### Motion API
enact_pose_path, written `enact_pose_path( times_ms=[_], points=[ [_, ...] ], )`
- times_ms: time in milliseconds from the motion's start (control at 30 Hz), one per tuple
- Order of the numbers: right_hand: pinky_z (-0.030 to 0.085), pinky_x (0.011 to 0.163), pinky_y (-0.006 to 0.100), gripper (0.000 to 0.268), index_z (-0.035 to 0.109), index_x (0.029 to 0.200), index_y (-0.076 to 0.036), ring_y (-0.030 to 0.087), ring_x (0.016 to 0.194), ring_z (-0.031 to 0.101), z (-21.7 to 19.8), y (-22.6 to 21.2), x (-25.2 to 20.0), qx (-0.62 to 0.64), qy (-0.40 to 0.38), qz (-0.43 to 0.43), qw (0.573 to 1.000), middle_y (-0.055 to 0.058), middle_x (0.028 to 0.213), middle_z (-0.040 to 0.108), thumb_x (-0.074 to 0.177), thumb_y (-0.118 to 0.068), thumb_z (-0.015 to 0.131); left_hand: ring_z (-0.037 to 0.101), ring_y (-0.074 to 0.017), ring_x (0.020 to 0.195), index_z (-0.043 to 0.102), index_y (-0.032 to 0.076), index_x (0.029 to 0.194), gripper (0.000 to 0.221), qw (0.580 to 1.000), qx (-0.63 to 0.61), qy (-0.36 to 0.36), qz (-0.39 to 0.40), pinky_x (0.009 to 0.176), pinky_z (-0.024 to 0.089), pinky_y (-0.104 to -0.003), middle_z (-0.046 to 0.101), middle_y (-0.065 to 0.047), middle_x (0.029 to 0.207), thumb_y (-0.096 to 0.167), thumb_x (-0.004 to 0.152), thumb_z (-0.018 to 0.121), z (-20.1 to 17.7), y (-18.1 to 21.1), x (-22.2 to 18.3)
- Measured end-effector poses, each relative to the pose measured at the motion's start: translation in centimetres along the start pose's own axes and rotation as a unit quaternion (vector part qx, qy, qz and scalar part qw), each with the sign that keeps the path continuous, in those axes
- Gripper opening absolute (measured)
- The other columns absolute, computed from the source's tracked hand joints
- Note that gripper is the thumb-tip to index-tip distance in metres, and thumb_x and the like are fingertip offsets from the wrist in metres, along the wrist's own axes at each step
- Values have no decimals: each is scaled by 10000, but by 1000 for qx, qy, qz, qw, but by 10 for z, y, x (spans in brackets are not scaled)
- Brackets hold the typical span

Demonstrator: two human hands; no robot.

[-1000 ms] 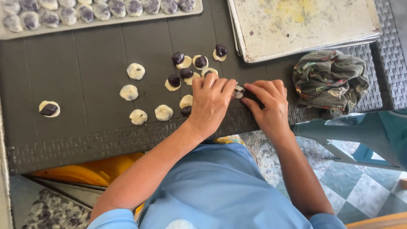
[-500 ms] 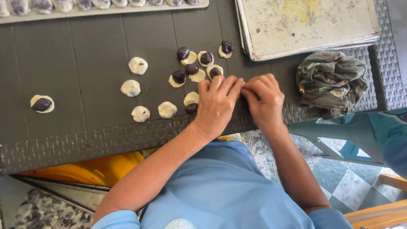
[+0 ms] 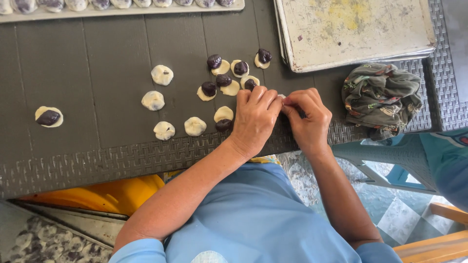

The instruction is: Preparing filled dough balls by flattening dough, adding filling, rolling them, and arranging them on trays.

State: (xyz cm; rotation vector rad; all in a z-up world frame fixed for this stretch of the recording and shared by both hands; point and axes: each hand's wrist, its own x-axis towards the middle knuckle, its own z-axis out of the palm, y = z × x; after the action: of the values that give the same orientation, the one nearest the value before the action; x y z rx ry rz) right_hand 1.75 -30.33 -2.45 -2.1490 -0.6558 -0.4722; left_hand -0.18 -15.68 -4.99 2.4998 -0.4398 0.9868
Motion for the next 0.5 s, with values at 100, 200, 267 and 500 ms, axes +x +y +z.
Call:
enact_pose_path(
  times_ms=[100,200,267,500],
  points=[
    [504,717,367,155,692,785,-48,286,814,621,-12,-3,14,3,-74,5,997,83,824,684,785,-51,847,485,-139,862,659,142,901,37,1000,-5,-8,-12,772,321,-352,557,31,948,106,910,660,-26,1,14],
    [464,861,419,133,716,1047,-58,337,997,586,-13,-11,44,-24,-58,-47,997,101,1017,683,945,-131,763,522,-182,955,661,146,1130,210,999,-11,-11,-43,763,322,-378,564,-39,1225,89,930,628,-50,-10,24],
    [387,872,449,248,579,1217,-80,345,1085,480,3,-23,60,-111,-89,-42,989,106,1185,558,990,-165,628,546,-182,992,641,195,1158,305,996,-2,-40,-84,780,326,-393,551,9,1259,81,877,663,-80,-25,27],
    [297,969,531,748,217,1573,-234,392,1303,360,39,0,55,-373,-136,-69,915,99,1601,193,983,48,580,488,-234,916,643,117,1081,294,991,0,-92,-100,736,309,-391,598,1,1079,24,828,760,-127,-63,-9]
  ],
)
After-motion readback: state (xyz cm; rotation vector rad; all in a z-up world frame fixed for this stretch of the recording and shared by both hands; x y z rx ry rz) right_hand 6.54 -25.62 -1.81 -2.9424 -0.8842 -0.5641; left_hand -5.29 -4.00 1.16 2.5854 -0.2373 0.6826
